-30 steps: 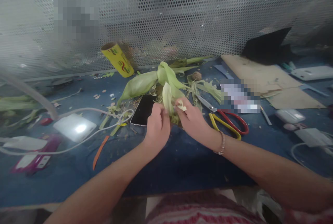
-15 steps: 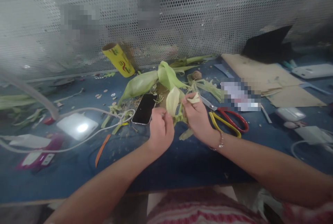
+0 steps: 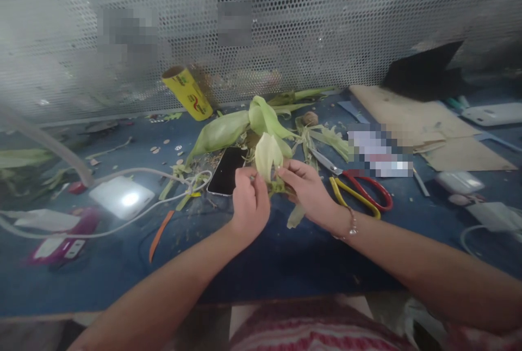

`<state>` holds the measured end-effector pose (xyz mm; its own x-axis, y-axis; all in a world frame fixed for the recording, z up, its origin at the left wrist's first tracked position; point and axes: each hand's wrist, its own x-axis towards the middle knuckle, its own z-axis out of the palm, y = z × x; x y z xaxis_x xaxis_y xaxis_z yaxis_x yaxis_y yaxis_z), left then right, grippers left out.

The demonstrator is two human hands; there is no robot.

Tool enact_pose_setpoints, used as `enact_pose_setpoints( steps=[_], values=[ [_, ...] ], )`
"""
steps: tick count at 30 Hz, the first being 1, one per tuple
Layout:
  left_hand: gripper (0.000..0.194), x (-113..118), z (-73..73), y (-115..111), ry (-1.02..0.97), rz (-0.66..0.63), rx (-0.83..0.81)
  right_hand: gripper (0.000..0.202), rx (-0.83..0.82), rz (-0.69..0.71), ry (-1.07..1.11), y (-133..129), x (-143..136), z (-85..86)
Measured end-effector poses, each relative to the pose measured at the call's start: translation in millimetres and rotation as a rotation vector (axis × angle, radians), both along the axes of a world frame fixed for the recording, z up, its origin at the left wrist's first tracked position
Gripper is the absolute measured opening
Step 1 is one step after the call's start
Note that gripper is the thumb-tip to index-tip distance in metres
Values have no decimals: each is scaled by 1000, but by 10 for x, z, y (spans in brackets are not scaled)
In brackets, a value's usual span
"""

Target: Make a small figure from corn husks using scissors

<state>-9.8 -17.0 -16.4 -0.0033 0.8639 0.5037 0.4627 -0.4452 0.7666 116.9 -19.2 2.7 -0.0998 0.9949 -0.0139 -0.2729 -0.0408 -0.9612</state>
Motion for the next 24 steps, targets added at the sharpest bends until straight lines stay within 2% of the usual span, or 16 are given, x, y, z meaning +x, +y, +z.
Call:
enact_pose_setpoints(
  steps=[4,12,17,20,22,23,24],
  values=[
    [6,6,20,-9,18,-11,13,27,114,-63,-67,-1,-24,-65],
    [5,35,0,-41,-50,-84,-34,23,43,-45,53,16,-79,-80],
    [9,-14,3,-43,-152,-120,-140,27,109,-13,-95,82,5,-63],
    [22,-105,78,39,-184,-207,-144,29,189,75,-247,139,131,-8],
    [27,-157,154,137,-307,-209,-90,28,217,205,-362,181,222,57],
    [28,-172,193,189,-410,-206,-123,28,225,279,-417,202,262,93],
    [31,-177,230,235,-505,-290,-247,27,234,353,-469,221,295,131]
  ],
)
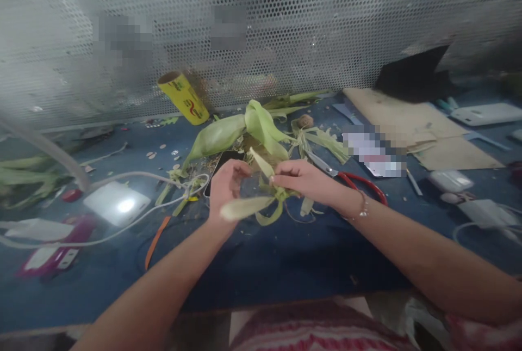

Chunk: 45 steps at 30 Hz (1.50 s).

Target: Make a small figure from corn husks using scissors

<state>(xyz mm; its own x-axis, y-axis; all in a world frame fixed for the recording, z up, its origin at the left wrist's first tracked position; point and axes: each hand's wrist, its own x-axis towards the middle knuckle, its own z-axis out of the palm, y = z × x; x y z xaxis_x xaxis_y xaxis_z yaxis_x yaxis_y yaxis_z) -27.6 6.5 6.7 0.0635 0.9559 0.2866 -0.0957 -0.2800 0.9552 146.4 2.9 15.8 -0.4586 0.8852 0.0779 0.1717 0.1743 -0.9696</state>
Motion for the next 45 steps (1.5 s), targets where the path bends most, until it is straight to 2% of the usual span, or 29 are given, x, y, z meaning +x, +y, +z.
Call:
enact_pose_setpoints(
  steps=[1,2,5,7,9,11,15,19,27,33,39,45],
  values=[
    [37,4,32,35,-85,-103,-155,25,5,57,-54,17,26,36],
    [43,14,58,55,-67,-186,-233,23,15,95,-100,30,44,70],
    [28,64,89,37,26,-313,-375,18,56,59,-194,45,61,143],
    [21,93,83,-7,38,-256,-356,16,72,-46,-178,36,59,160],
    [18,112,68,-39,-13,-137,-284,16,74,-143,-82,22,58,147],
    [17,126,55,-49,-75,-54,-216,17,69,-187,27,10,57,113],
    [12,138,27,-25,-91,-35,-129,22,76,-115,-20,-10,34,37],
    [10,110,-9,0,24,57,-78,27,109,-100,-111,-33,-10,-1],
    [10,74,-62,-15,177,217,15,27,18,-109,-43,-22,-16,-37],
    [8,81,-33,-39,113,130,27,28,71,-107,-53,-35,-14,-15],
    [16,71,-78,-44,81,155,79,25,88,-94,-58,-39,26,-6],
    [19,99,-66,-66,-94,114,28,23,222,-42,-163,-63,36,0]
  ],
)
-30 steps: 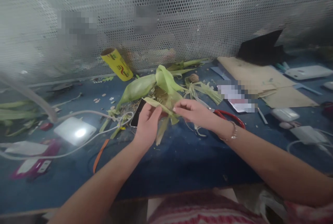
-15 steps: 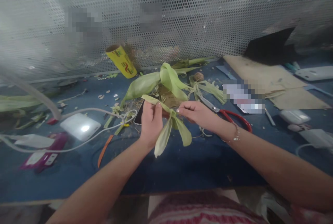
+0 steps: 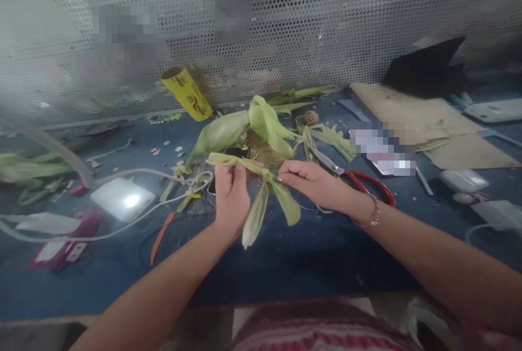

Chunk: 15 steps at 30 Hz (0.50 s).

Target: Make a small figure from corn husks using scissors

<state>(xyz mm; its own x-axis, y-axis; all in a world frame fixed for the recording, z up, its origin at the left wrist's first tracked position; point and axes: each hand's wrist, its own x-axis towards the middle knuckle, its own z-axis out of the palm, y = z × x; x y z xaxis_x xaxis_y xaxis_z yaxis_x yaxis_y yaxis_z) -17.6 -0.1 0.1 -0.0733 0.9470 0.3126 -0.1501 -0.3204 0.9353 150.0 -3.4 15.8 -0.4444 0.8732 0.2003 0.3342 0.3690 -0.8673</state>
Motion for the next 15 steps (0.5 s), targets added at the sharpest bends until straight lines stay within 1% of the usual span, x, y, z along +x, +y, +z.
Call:
enact_pose_setpoints(
  steps=[3,5,6,7,8,9,10,11,13,15],
  values=[
    [16,12,33,-4,-35,-28,-28,23,11,-37,-46,8,-6,-30],
    [13,3,37,9,-32,-30,-13,17,75,-138,-73,4,0,-57],
    [12,-7,33,18,-19,-15,2,12,158,-207,-87,-7,4,-66],
    [11,-18,29,28,3,6,17,10,273,-277,-104,-25,7,-72],
    [9,-29,24,36,31,28,28,12,405,-331,-127,-51,8,-73],
    [8,-38,20,40,59,49,35,13,526,-350,-160,-82,4,-73],
    [7,-43,19,41,84,64,37,14,612,-337,-204,-116,-5,-72],
    [7,-44,21,37,104,75,34,15,657,-297,-253,-150,-20,-74],
    [6,-33,32,18,128,78,15,19,636,-201,-351,-204,-67,-91],
    [6,-11,49,-5,114,63,-16,20,570,-145,-417,-230,-125,-122]
  ],
)
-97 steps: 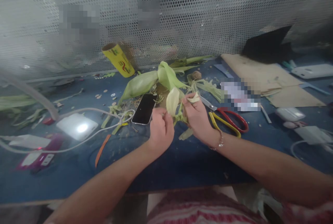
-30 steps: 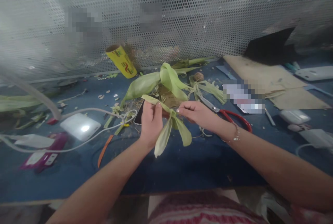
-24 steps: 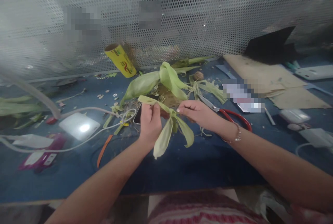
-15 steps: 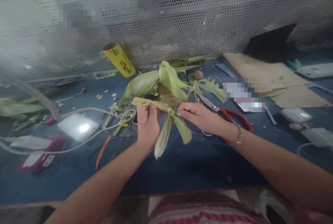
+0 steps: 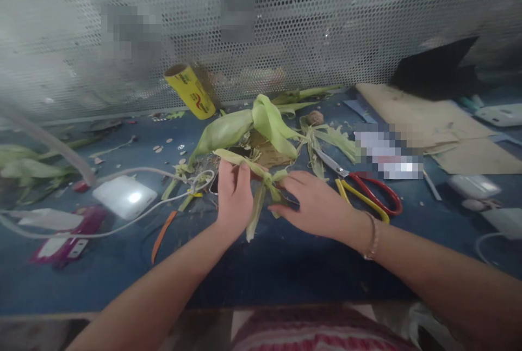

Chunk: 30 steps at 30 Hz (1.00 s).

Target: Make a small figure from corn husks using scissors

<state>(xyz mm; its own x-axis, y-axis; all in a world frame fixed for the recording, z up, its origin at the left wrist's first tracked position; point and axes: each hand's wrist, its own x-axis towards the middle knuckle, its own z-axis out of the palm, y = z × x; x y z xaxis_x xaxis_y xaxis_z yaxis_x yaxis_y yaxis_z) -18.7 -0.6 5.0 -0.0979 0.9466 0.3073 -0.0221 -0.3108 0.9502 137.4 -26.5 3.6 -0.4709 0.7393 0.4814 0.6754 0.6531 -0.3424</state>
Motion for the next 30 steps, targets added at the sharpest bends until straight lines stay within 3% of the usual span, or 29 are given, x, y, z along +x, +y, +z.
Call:
enact_pose_setpoints(
  steps=[4,8,13,18,25,28,30],
  values=[
    [6,31,20,-26,-101,-38,-86,23,-113,11,11,6,-85,-50],
    [14,-1,-14,-30,-33,-45,-125,25,-198,4,90,-6,-106,-41],
    [19,-28,-15,-73,-96,-215,-98,28,-269,7,169,-38,-107,-5],
    [23,4,59,-80,173,-5,-120,29,-312,38,180,-55,-113,11],
    [21,17,72,-77,259,66,-83,31,-299,58,164,-29,-100,1],
    [22,4,86,-79,323,139,-52,24,-210,47,157,-3,-60,-14],
    [22,-12,97,-68,341,188,-30,8,-45,-3,207,-21,-28,-5]
  ],
)
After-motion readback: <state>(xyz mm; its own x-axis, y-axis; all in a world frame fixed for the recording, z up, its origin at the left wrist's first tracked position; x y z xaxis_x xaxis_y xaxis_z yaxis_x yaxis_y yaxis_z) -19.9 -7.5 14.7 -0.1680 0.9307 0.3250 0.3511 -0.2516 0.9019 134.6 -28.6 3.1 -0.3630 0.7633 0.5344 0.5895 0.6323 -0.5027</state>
